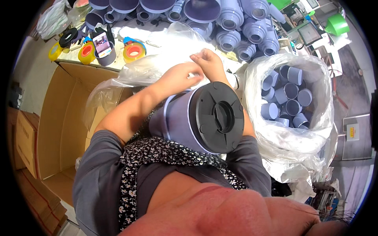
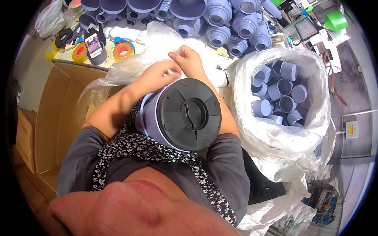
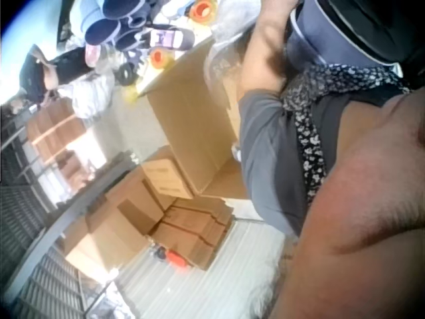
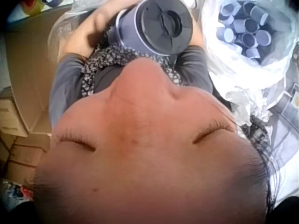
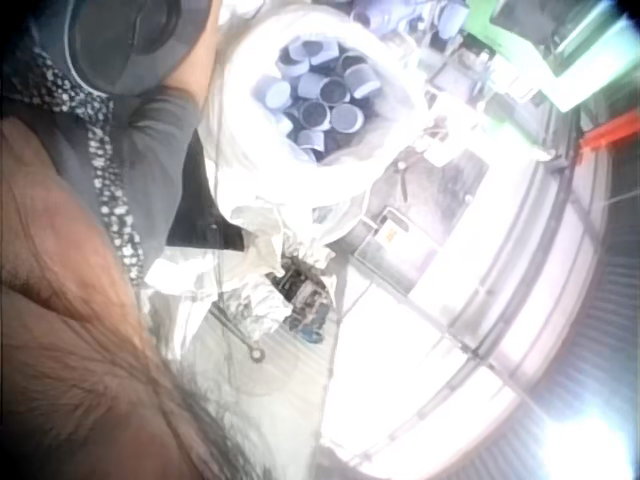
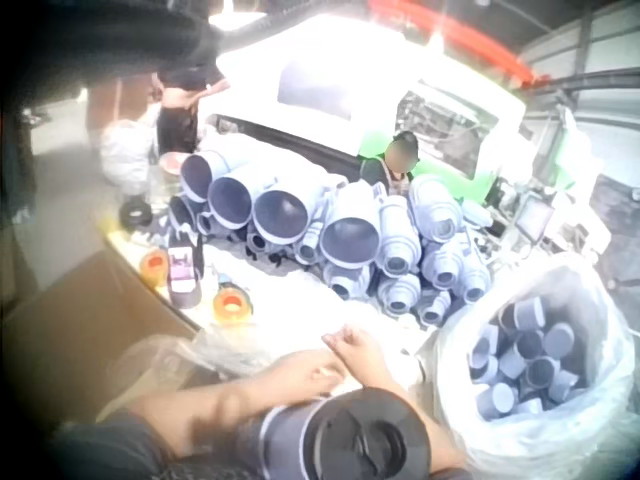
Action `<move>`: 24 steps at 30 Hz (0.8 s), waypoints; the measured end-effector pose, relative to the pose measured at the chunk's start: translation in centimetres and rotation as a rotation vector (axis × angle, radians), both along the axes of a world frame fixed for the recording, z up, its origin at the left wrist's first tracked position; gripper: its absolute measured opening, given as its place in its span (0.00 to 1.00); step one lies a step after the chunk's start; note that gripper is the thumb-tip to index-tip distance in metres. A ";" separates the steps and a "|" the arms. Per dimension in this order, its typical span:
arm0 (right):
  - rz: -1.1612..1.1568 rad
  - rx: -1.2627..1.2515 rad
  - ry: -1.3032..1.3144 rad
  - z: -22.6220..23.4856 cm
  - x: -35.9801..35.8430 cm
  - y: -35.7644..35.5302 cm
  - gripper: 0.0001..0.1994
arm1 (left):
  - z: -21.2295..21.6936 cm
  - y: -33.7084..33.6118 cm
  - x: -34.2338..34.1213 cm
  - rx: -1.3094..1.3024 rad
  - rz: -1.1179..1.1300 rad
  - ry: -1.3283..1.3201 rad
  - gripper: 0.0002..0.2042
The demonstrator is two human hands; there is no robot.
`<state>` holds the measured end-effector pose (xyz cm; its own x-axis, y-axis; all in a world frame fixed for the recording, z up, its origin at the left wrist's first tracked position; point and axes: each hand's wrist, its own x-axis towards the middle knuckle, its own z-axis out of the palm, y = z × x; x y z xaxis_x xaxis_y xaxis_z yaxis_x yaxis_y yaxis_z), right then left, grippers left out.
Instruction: The person assembles blue pitchers by attaching black bases to the containers, then slides each pitcher into a plastic bag and places it into a large cardboard box.
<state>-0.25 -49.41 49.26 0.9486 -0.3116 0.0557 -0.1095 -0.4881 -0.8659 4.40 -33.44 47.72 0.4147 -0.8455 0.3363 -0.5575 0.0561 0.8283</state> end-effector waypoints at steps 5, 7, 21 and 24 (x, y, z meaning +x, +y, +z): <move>0.091 0.524 -0.222 -2.4 0.0 2.0 0.12 | -6.0 -1.7 1.0 -0.247 0.307 0.596 0.21; 0.067 0.707 -0.227 -2.7 -0.8 2.4 0.12 | -6.4 -2.3 0.9 -0.374 0.207 1.020 0.20; 0.127 1.479 -0.507 -3.8 -6.2 -1.4 0.12 | -11.7 0.2 12.5 0.217 0.674 0.150 0.05; -0.112 1.224 -0.543 -3.5 -8.7 -2.1 0.13 | -8.4 1.0 10.0 -0.091 0.631 0.318 0.04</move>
